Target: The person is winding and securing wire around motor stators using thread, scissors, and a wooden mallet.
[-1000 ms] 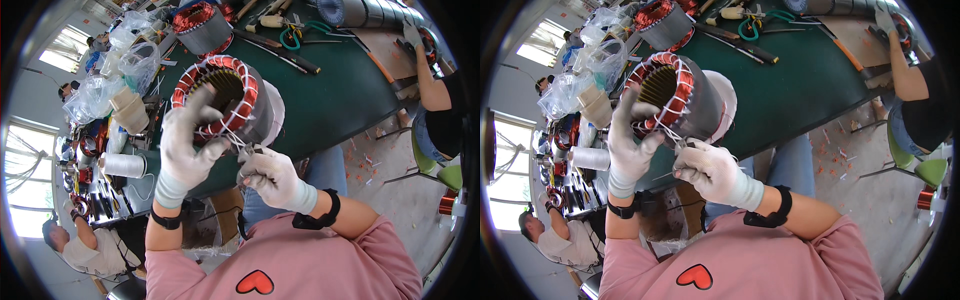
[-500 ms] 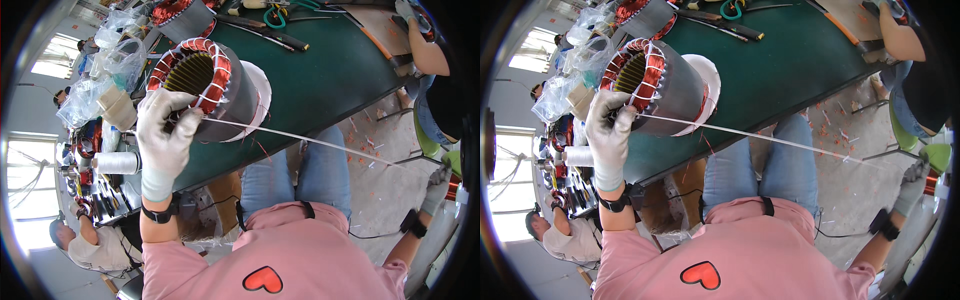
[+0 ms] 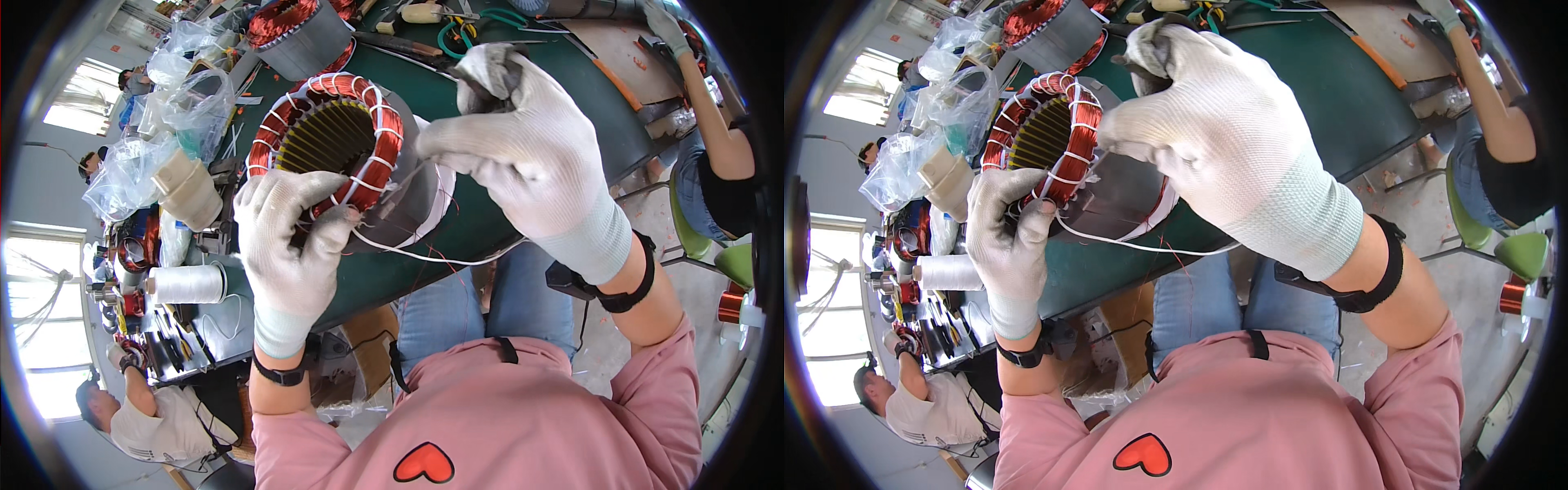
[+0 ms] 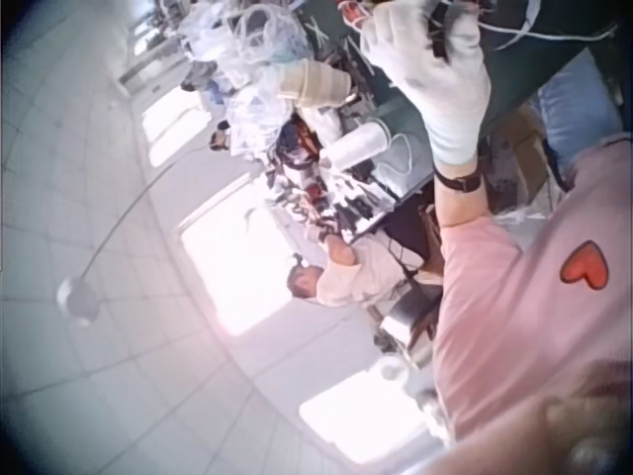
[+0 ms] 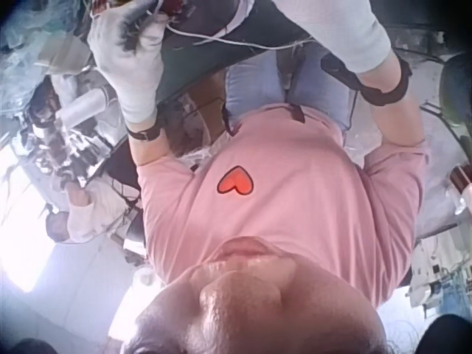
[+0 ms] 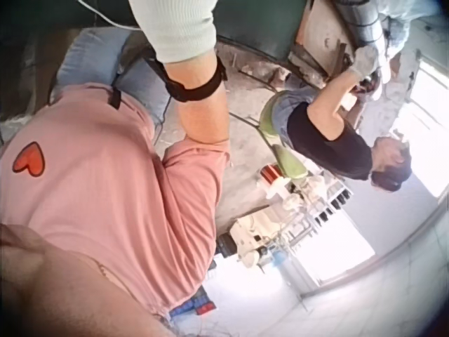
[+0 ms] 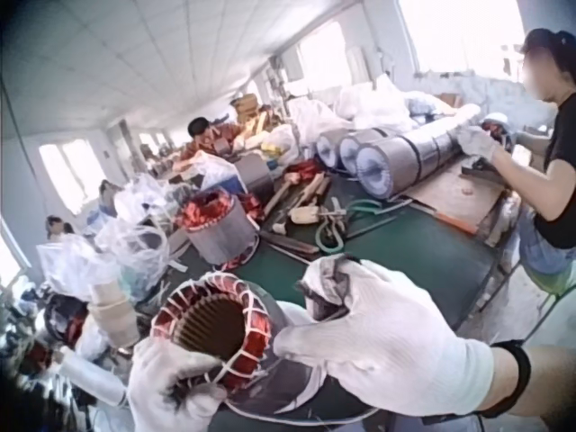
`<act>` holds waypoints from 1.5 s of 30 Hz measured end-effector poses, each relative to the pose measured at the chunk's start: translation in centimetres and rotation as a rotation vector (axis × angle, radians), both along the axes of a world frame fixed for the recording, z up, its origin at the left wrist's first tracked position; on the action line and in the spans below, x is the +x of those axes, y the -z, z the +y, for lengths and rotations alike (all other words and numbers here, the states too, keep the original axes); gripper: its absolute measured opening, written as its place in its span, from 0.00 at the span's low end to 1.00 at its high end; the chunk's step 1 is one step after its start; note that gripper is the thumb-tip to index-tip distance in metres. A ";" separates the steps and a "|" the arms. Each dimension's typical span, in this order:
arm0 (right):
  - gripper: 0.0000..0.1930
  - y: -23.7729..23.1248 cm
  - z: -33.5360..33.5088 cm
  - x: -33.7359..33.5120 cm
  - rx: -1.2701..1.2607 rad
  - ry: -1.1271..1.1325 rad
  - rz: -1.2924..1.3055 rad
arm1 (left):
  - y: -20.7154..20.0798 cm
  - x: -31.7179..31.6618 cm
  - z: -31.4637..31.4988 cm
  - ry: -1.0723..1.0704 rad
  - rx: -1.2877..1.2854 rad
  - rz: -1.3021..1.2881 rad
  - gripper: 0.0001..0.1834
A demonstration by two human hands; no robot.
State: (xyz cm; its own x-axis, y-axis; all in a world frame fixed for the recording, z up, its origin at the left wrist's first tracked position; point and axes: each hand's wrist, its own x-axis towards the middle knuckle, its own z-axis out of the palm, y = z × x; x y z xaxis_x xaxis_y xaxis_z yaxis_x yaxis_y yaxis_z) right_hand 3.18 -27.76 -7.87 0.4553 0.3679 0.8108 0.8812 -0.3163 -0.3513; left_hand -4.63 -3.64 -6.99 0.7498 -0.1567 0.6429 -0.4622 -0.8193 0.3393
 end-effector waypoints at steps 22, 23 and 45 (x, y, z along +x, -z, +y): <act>0.07 -5.9 1.6 6.0 -0.455 -0.484 0.002 | -0.5 -0.2 0.4 0.046 0.068 0.040 0.11; 0.07 -5.7 2.0 5.8 -0.337 -0.556 0.126 | -0.8 -0.1 0.5 0.053 0.105 0.058 0.10; 0.21 -0.8 2.0 -1.1 -0.208 -0.152 -0.103 | -2.3 -0.4 -0.1 0.121 -0.152 0.287 0.08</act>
